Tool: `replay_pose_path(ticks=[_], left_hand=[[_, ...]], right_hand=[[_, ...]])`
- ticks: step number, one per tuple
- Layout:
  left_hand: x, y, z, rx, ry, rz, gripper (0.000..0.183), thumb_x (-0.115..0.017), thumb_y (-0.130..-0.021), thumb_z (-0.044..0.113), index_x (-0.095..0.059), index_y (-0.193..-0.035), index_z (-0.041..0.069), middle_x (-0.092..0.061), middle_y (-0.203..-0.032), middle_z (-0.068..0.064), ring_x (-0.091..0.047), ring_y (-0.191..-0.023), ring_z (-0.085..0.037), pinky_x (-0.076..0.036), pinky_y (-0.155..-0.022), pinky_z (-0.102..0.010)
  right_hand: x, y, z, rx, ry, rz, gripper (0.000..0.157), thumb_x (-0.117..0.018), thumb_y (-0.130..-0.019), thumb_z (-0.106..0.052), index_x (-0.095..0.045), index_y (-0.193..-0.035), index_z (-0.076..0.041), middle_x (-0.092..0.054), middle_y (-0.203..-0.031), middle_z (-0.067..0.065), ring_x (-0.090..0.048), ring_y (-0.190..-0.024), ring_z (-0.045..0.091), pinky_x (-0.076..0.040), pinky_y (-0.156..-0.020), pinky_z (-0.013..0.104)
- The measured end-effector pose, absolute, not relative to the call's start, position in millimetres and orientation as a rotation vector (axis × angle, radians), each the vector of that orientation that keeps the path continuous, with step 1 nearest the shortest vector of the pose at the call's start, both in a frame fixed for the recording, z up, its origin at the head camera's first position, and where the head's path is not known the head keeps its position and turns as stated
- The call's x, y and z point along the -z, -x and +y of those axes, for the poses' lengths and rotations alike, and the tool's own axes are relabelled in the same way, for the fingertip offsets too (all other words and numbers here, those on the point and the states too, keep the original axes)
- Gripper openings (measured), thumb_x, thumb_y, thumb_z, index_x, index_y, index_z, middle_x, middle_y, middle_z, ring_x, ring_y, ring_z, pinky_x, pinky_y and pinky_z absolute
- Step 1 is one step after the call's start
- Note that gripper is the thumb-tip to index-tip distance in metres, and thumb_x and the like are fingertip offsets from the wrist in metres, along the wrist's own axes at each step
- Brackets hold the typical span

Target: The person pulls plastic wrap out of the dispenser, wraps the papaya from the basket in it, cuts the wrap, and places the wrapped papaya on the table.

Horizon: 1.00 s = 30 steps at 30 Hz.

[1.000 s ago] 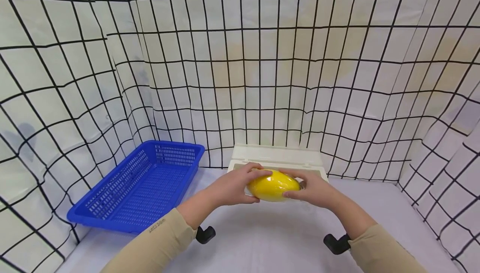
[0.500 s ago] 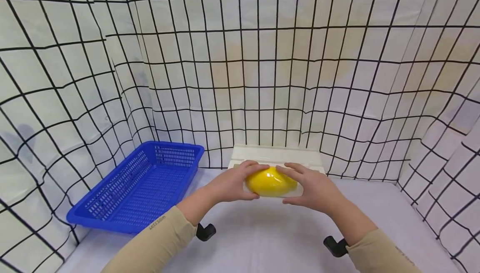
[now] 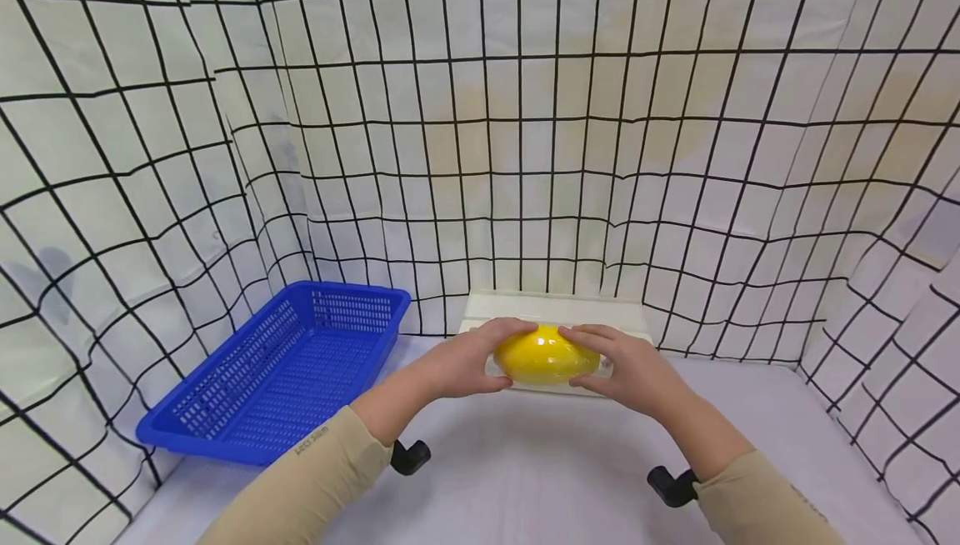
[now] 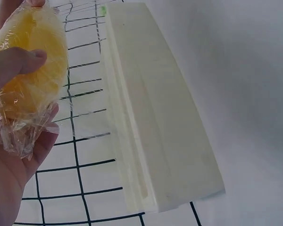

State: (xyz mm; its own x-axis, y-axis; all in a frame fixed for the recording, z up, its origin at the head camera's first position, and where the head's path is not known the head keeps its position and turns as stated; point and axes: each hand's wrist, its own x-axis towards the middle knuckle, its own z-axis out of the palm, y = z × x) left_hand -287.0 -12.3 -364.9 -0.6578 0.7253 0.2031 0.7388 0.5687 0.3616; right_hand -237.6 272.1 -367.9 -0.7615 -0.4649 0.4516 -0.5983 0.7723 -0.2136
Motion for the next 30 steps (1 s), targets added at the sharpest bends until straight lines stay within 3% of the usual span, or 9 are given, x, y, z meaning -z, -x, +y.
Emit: replay_pose_path(ticks=[11,30], left_hand=[[338,294,-12,0.643,1.317,-2.750,0.081,-0.075,-0.090,0.024,-0.030,-0.154,0.041,-0.039,-0.154,0.011,-0.041,-0.139,-0.014,-0.040,-0.108,-0.038],[303,288,-17,0.737,1.302,-2.719,0.079,-0.074,-0.091,0.027,-0.028,-0.153,0.045,-0.038,-0.155,0.012,-0.041,-0.139,-0.018,-0.042,-0.106,-0.045]], right_hand=[[344,241,270,-0.541,-0.782,-2.654,0.071,-0.083,-0.080,-0.029,-0.054,-0.144,-0.024,-0.058,-0.138,0.009,-0.056,-0.123,0.035,-0.051,-0.093,0.052],[304,236,270,-0.563,-0.737,-2.716,0.071,-0.080,-0.084,-0.035,-0.049,-0.147,-0.030,-0.055,-0.141,0.008,-0.055,-0.121,0.034,-0.051,-0.091,0.057]])
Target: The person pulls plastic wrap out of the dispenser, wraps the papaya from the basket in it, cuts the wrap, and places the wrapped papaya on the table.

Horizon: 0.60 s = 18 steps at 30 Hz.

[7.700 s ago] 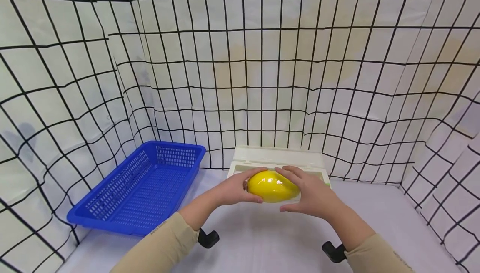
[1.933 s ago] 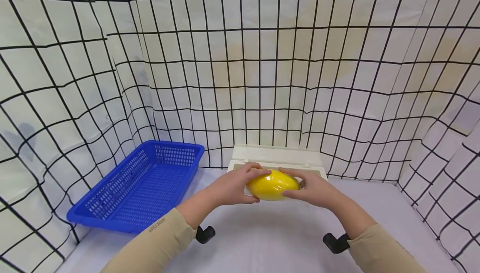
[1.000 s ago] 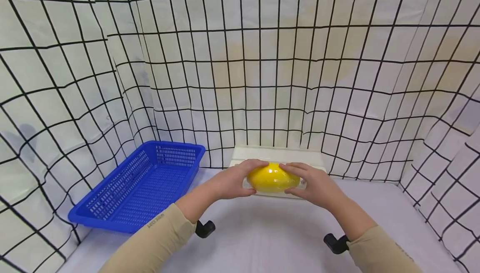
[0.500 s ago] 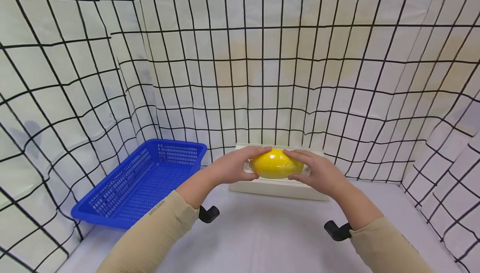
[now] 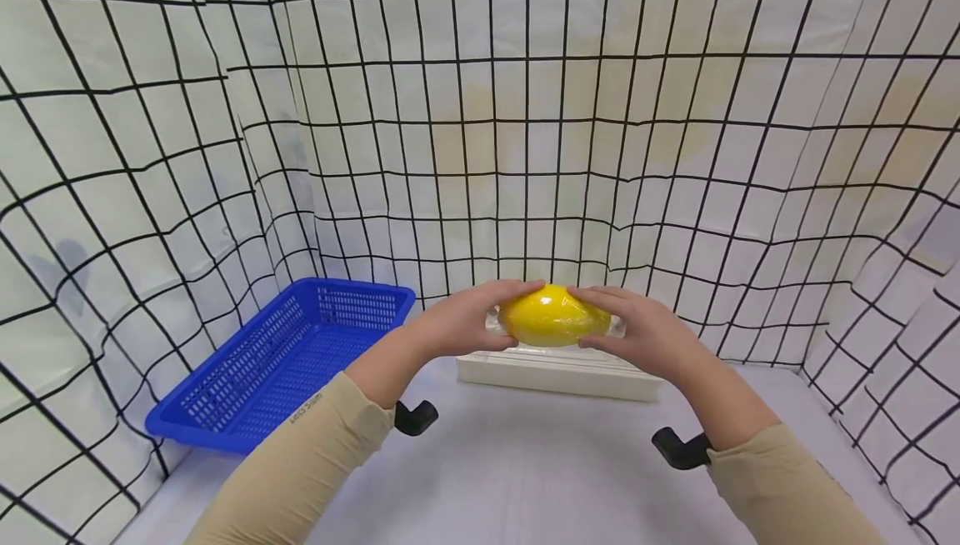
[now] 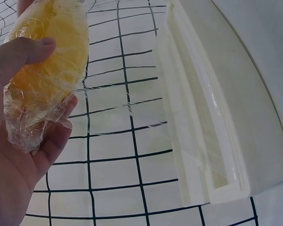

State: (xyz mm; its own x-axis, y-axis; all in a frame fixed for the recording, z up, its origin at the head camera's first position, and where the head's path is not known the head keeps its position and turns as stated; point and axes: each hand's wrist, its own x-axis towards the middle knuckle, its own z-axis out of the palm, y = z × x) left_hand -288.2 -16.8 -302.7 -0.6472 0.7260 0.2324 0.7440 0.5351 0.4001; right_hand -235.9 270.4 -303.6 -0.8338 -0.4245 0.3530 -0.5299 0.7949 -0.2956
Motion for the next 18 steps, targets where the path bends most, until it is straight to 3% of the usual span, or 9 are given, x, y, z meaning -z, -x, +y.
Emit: replay_pose_path(ticks=[6,11,18], left_hand=[[297,282,-19,0.744,1.327,-2.731,0.080,-0.073,-0.092,0.027,-0.026,-0.152,0.049,-0.036,-0.155,0.013,-0.041,-0.138,-0.017,-0.042,-0.106,-0.045],[302,275,-20,0.671,1.385,-2.749,0.081,-0.073,-0.092,0.025,-0.026,-0.155,0.044,-0.037,-0.155,0.012,-0.040,-0.139,-0.015,-0.041,-0.107,-0.040],[318,258,-22,0.572,1.416,-2.843,0.094,-0.074,-0.088,0.013,-0.017,-0.156,0.045,-0.033,-0.157,0.011,-0.046,-0.134,-0.014,-0.046,-0.102,-0.036]], right_hand=[[297,227,269,-0.582,-0.724,-2.733,0.070,-0.079,-0.084,-0.040,-0.050,-0.146,-0.031,-0.058,-0.138,0.006,-0.058,-0.111,0.028,-0.055,-0.085,0.049],[302,219,269,-0.592,-0.744,-2.750,0.069,-0.078,-0.082,-0.046,-0.052,-0.145,-0.032,-0.058,-0.138,0.004,-0.061,-0.098,0.020,-0.056,-0.078,0.039],[324,208,269,-0.585,-0.779,-2.752,0.069,-0.082,-0.079,-0.041,-0.056,-0.142,-0.030,-0.060,-0.136,0.000,-0.058,-0.119,0.028,-0.052,-0.091,0.051]])
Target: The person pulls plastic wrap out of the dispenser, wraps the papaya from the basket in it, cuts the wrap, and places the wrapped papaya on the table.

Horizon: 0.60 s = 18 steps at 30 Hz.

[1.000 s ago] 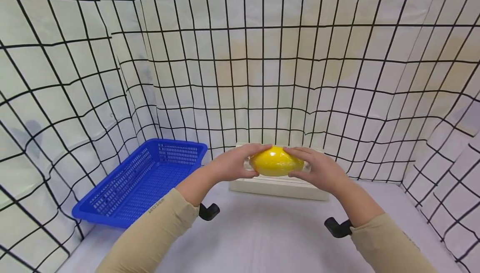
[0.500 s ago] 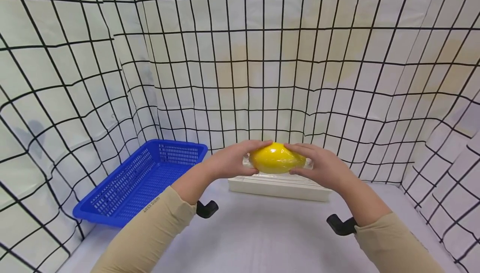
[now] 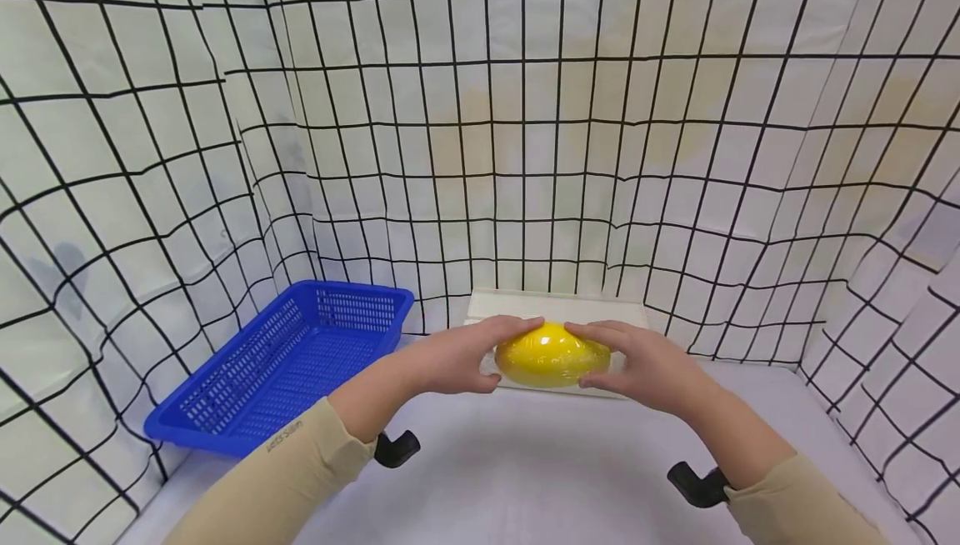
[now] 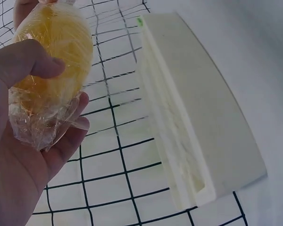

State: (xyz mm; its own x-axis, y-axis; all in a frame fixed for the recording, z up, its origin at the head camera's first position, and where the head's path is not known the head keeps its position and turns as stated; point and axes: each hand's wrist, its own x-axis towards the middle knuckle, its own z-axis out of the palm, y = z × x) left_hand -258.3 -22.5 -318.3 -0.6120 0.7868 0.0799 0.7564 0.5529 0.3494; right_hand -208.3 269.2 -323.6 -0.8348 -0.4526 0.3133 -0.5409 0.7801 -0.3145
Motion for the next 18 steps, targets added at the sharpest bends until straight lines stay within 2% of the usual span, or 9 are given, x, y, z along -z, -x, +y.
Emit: replay_pose_path(ticks=[7,12,18], left_hand=[[348,251,-21,-0.568,-1.343,2.625,0.095,-0.075,-0.084,0.011,-0.021,-0.156,0.043,-0.038,-0.154,0.011,-0.048,-0.131,-0.012,-0.045,-0.103,-0.036],[375,254,-21,-0.592,-1.363,2.574,0.093,-0.076,-0.082,0.013,-0.025,-0.156,0.039,-0.041,-0.151,0.013,-0.046,-0.132,-0.009,-0.041,-0.107,-0.036],[407,258,-18,-0.633,-1.303,2.549,0.088,-0.075,-0.081,0.016,-0.030,-0.154,0.039,-0.043,-0.150,0.013,-0.046,-0.132,-0.010,-0.040,-0.108,-0.039]], right_hand=[[359,199,272,-0.651,-0.757,-2.802,0.070,-0.078,-0.077,-0.054,-0.054,-0.141,-0.036,-0.061,-0.132,-0.008,-0.060,-0.112,0.018,-0.053,-0.088,0.047],[386,200,271,-0.702,-0.793,-2.846,0.070,-0.079,-0.078,-0.051,-0.054,-0.141,-0.033,-0.059,-0.135,-0.011,-0.059,-0.117,0.016,-0.050,-0.096,0.048],[414,205,270,-0.638,-0.810,-2.914,0.069,-0.079,-0.080,-0.047,-0.054,-0.142,-0.030,-0.061,-0.134,-0.008,-0.060,-0.117,0.018,-0.050,-0.095,0.047]])
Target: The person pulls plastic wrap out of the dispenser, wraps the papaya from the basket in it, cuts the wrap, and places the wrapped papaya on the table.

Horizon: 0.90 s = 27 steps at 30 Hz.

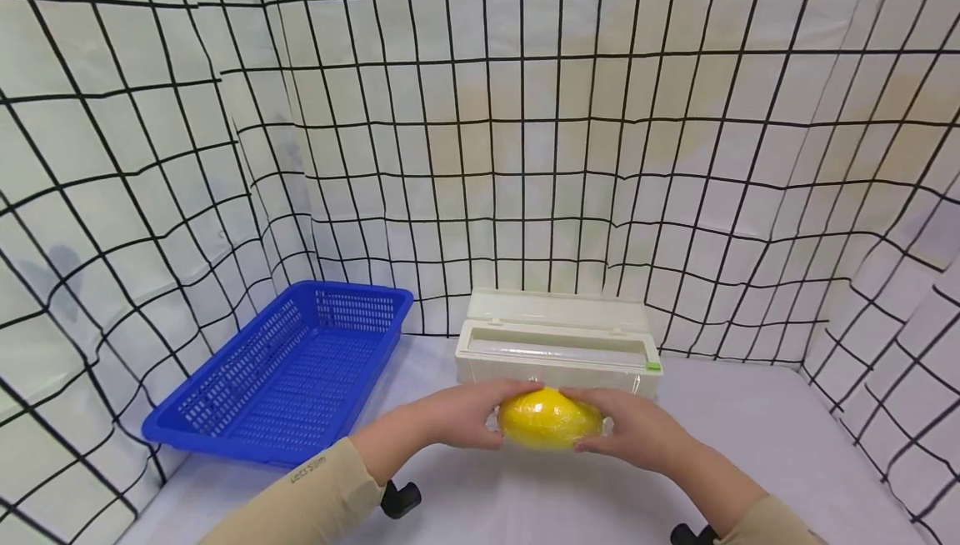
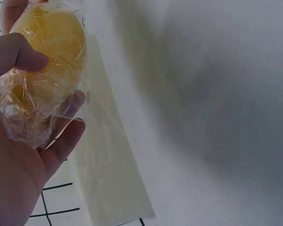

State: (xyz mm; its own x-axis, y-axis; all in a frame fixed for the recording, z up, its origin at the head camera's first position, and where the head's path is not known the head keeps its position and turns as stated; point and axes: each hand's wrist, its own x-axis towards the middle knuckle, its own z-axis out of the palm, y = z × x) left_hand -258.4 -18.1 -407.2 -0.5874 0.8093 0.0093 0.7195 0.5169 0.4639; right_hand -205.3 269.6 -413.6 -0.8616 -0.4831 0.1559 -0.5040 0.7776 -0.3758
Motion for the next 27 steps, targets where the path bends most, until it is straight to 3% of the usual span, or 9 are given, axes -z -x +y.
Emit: replay_pose_path(ticks=[10,17,21,27], left_hand=[[438,272,-13,-0.537,-1.281,2.615,0.085,-0.075,-0.082,0.018,-0.033,-0.153,0.041,-0.045,-0.149,0.013,-0.046,-0.134,-0.012,-0.038,-0.109,-0.040],[447,279,-9,-0.499,-1.268,2.643,0.093,-0.078,-0.077,0.014,-0.031,-0.153,0.042,-0.041,-0.151,0.009,-0.044,-0.134,-0.015,-0.039,-0.109,-0.042],[449,280,-10,-0.520,-1.196,2.648,0.092,-0.081,-0.077,0.025,-0.031,-0.152,0.047,-0.034,-0.153,0.007,-0.042,-0.133,-0.017,-0.041,-0.106,-0.044],[450,280,-11,-0.584,-1.194,2.673,0.080,-0.075,-0.084,0.043,-0.034,-0.152,0.042,-0.041,-0.151,0.007,-0.043,-0.135,-0.016,-0.039,-0.108,-0.044]], right_hand=[[439,217,270,-0.459,-0.833,-2.902,0.070,-0.074,-0.081,-0.056,-0.051,-0.144,-0.035,-0.062,-0.133,-0.004,-0.061,-0.116,0.024,-0.050,-0.093,0.050],[449,227,271,-0.451,-0.814,-2.935,0.069,-0.076,-0.082,-0.050,-0.050,-0.144,-0.035,-0.062,-0.133,-0.002,-0.061,-0.116,0.025,-0.050,-0.094,0.051],[450,230,271,-0.472,-0.805,-2.956,0.071,-0.076,-0.081,-0.051,-0.048,-0.145,-0.038,-0.061,-0.134,-0.001,-0.060,-0.118,0.026,-0.050,-0.094,0.052],[451,227,272,-0.478,-0.809,-2.931,0.072,-0.067,-0.082,-0.066,-0.047,-0.146,-0.039,-0.061,-0.135,0.001,-0.059,-0.118,0.027,-0.050,-0.093,0.053]])
